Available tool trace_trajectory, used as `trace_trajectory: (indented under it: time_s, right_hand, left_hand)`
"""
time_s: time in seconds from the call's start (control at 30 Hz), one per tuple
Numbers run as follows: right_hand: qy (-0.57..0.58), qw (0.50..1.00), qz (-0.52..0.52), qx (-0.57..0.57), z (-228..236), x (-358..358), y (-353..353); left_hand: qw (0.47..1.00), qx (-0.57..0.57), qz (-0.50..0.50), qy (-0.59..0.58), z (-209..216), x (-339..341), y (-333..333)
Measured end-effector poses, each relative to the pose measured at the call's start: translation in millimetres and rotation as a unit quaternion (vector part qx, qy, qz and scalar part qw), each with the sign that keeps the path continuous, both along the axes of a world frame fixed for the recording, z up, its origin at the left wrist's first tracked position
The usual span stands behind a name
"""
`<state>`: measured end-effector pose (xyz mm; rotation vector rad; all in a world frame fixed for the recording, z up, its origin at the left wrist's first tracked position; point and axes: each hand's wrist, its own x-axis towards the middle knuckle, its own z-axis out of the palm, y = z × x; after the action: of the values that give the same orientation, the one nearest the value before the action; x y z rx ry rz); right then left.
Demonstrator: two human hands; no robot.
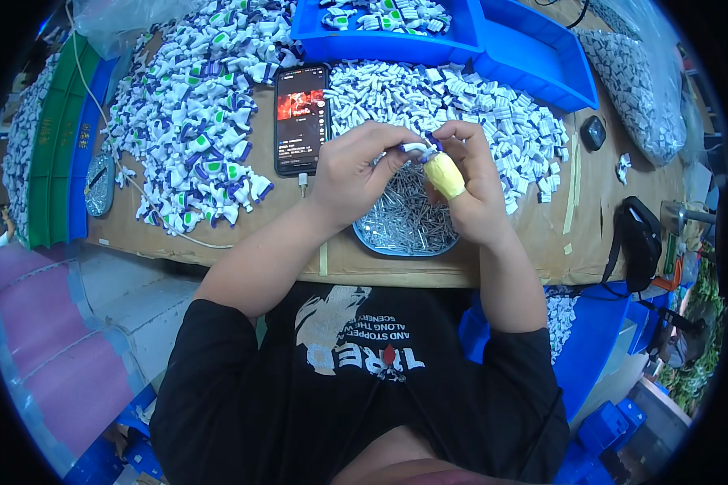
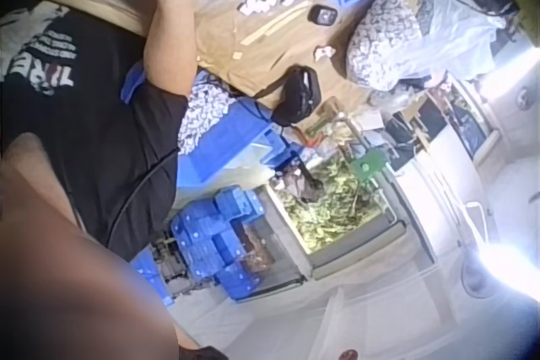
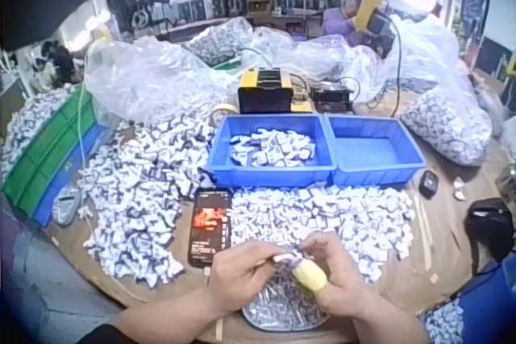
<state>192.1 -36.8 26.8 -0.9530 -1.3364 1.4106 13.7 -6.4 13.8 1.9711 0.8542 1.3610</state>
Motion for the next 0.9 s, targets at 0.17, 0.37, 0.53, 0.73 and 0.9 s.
trace_trajectory:
  time_s: [0.17, 0.37, 0.53, 0.73, 0.9]
  right_hand:
    - [-0.01, 0.999, -0.011, 0.029, -2.5, -2.3, -1.5]
    - [-0.032, 0.999, -0.008, 0.021, -1.7, -1.3, -0.8]
    - [-0.054, 0.998, 0.004, 0.015, -0.2, 0.5, -0.8]
    - [-0.058, 0.998, 0.01, 0.011, 1.7, 3.6, -0.6]
    - [-0.114, 0.993, 0.024, 0.007, 3.3, 7.3, 0.7]
  left_hand:
    - [0.991, -0.126, -0.017, -0.036, -6.7, -3.3, 1.3]
    - [0.994, -0.102, -0.024, -0.016, -5.1, -3.7, 1.3]
    - [0.993, -0.111, -0.025, -0.028, -7.2, -3.3, 0.5]
    - [0.993, -0.098, 0.0, -0.07, -8.9, 0.7, 0.7]
    - [0.999, -0.045, 0.007, -0.022, -3.5, -2.7, 2.8]
